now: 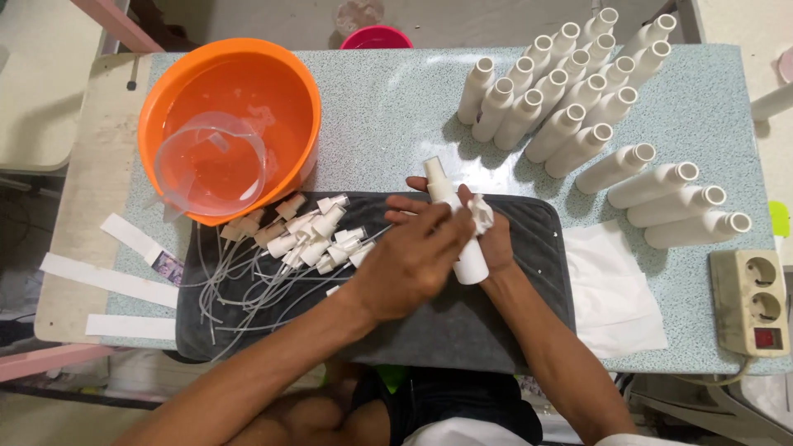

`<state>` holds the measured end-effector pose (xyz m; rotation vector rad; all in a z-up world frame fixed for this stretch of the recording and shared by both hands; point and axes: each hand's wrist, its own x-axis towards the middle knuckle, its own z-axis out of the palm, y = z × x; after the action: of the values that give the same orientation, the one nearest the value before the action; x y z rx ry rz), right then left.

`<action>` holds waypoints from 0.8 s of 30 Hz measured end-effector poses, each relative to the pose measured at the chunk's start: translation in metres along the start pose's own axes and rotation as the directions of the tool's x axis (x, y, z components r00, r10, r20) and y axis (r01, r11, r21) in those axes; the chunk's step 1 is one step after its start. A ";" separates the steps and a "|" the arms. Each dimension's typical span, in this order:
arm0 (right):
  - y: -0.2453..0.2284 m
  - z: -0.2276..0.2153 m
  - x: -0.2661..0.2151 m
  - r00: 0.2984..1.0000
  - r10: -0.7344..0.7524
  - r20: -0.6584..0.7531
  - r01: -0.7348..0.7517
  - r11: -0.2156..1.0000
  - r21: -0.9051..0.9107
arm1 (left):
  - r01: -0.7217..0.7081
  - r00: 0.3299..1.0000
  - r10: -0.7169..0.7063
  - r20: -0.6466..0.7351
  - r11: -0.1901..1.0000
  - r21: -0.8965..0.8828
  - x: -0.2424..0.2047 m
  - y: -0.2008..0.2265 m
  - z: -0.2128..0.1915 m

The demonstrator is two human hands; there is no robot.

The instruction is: Assembling spray bottles by cleaning nozzles and inserting them into bottles

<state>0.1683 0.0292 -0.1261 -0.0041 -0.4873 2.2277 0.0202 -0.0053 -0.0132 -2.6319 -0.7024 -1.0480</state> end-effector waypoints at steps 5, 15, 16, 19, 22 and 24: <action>-0.011 0.004 0.002 0.995 0.009 0.099 -0.008 1.000 -0.002 | -0.060 0.997 0.051 -0.054 0.978 -0.202 -0.004 0.027 0.015; -0.014 -0.003 0.001 0.997 -0.055 0.049 0.054 0.998 0.024 | -0.098 0.994 0.085 -0.072 0.971 -0.217 -0.006 0.039 0.021; -0.015 -0.001 0.004 0.996 -0.062 0.061 0.061 0.998 0.017 | -0.112 0.992 0.098 -0.076 0.972 -0.209 -0.005 0.033 0.020; -0.007 0.001 -0.001 0.994 -0.052 0.095 0.050 0.998 0.028 | -0.090 0.995 0.080 -0.054 0.972 -0.216 -0.002 0.019 0.011; -0.002 -0.003 0.000 0.994 -0.033 0.102 0.023 0.995 0.093 | -0.058 0.998 0.058 -0.007 0.997 -0.041 0.002 0.000 0.005; -0.003 -0.009 -0.001 0.984 0.005 0.180 -0.035 0.985 0.168 | -0.103 0.995 0.102 -0.022 0.990 -0.091 -0.010 0.007 0.019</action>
<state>0.1723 0.0329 -0.1334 0.2849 -0.3926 2.2941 0.0281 -0.0075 -0.0338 -2.7001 -0.5207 -1.0975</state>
